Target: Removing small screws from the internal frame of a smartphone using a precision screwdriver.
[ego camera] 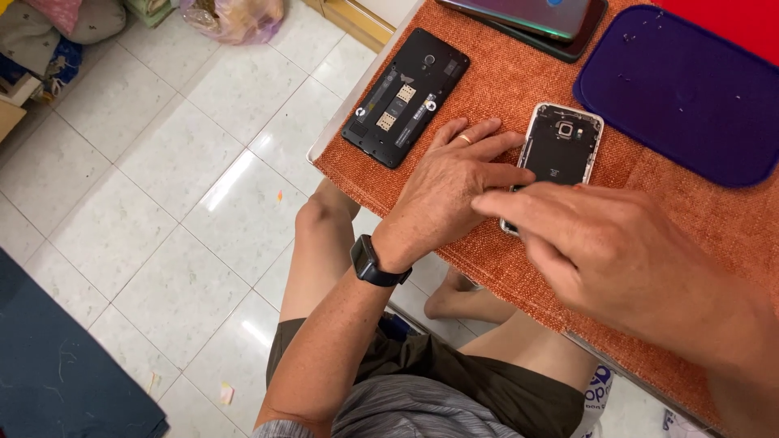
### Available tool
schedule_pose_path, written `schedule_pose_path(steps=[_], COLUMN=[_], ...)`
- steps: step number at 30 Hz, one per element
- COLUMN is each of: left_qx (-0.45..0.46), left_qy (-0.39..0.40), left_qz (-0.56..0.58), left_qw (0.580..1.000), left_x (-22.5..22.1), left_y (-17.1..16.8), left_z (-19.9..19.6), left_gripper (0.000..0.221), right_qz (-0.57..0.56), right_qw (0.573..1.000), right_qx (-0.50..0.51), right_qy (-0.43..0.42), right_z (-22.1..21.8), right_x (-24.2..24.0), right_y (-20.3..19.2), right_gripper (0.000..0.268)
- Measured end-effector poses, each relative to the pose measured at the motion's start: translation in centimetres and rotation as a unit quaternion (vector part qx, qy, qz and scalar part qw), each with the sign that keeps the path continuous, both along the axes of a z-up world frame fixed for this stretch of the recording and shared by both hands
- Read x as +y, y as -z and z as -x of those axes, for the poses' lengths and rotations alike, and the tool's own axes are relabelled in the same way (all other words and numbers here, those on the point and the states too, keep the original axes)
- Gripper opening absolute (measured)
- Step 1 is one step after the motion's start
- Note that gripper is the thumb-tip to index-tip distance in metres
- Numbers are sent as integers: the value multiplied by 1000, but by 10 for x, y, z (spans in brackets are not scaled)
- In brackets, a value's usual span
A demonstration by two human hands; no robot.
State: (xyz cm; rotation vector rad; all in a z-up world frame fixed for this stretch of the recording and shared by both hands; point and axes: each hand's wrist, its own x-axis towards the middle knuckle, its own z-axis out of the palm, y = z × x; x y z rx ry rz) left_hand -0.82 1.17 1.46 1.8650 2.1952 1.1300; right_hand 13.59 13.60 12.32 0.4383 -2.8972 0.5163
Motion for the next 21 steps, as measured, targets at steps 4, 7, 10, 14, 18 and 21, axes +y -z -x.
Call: schedule_pose_path(steps=[4,7,10,14,18,21], left_qx=[-10,-2,0,10,-6,-4], left_qy=[-10,-16,-11,-31,4,-7], left_qz=[-14,-20,-17,-42,-57,-40], left_qw=[1000,1000,1000,999,998,999], left_x=[1,1,1,5,1,4], left_y=[2,2,3,11,-8,0], left_z=[-2,-2,0,-1,-5,-3], left_gripper=[39,34,30,22,36,36], right_qz=[-64,-121,-61,18,-22,-28], right_qw=[993,983,994,1000,996,995], right_qx=[88,125,89,3,68,56], right_qy=[40,55,34,22,61,78], right_z=[1,1,4,6,12,14], right_x=[3,4,0,1,7,6], right_y=[6,10,0,-4,-2,-6], right_gripper=[31,24,30,50,37,37])
